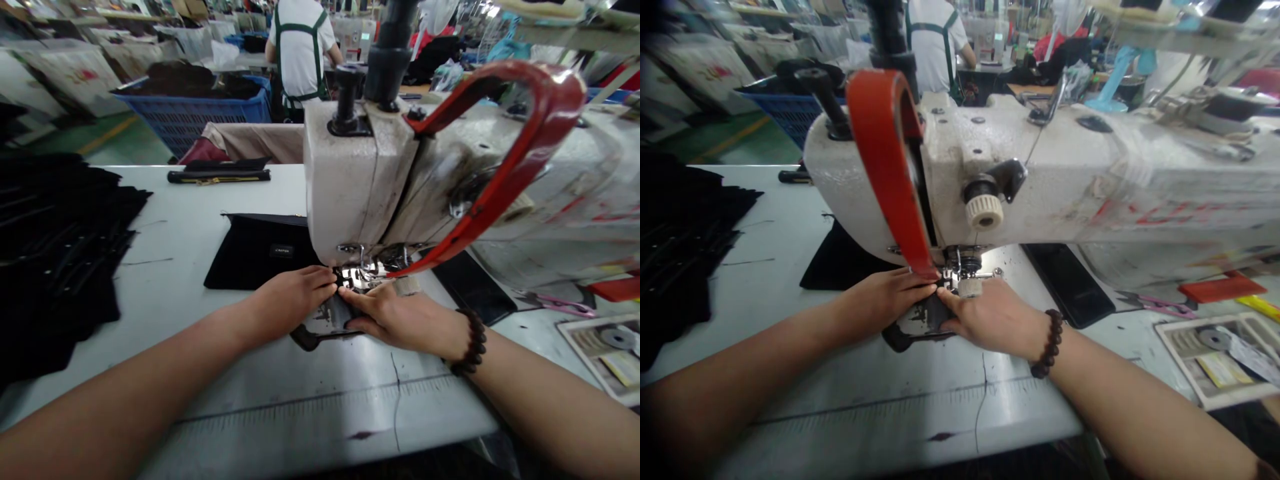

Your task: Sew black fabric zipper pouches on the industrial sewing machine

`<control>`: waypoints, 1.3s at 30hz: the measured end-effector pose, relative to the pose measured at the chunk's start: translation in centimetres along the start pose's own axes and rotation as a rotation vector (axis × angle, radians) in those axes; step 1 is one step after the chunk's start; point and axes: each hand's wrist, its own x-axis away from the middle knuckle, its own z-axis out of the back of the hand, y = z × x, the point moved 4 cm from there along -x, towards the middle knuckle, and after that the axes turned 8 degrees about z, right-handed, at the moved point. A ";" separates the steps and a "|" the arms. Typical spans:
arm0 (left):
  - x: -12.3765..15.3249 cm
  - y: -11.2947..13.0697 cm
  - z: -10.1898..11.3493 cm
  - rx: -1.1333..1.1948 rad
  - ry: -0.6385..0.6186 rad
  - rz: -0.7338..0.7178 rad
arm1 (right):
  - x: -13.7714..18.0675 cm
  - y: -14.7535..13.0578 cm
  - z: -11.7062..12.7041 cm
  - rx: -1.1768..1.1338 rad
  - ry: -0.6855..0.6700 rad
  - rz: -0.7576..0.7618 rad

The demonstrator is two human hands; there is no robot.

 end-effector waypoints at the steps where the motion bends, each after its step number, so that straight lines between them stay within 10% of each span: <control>1: -0.1 -0.1 -0.1 0.009 0.017 0.013 | -0.1 0.0 0.0 0.010 -0.001 -0.013; 31: -0.9 -0.9 -0.7 0.044 0.089 0.184 | 0.0 -0.4 -0.9 0.112 0.051 -0.110; 39: -0.3 -7.1 3.2 0.042 0.057 0.251 | 0.1 -0.1 -1.4 0.086 -0.068 -0.121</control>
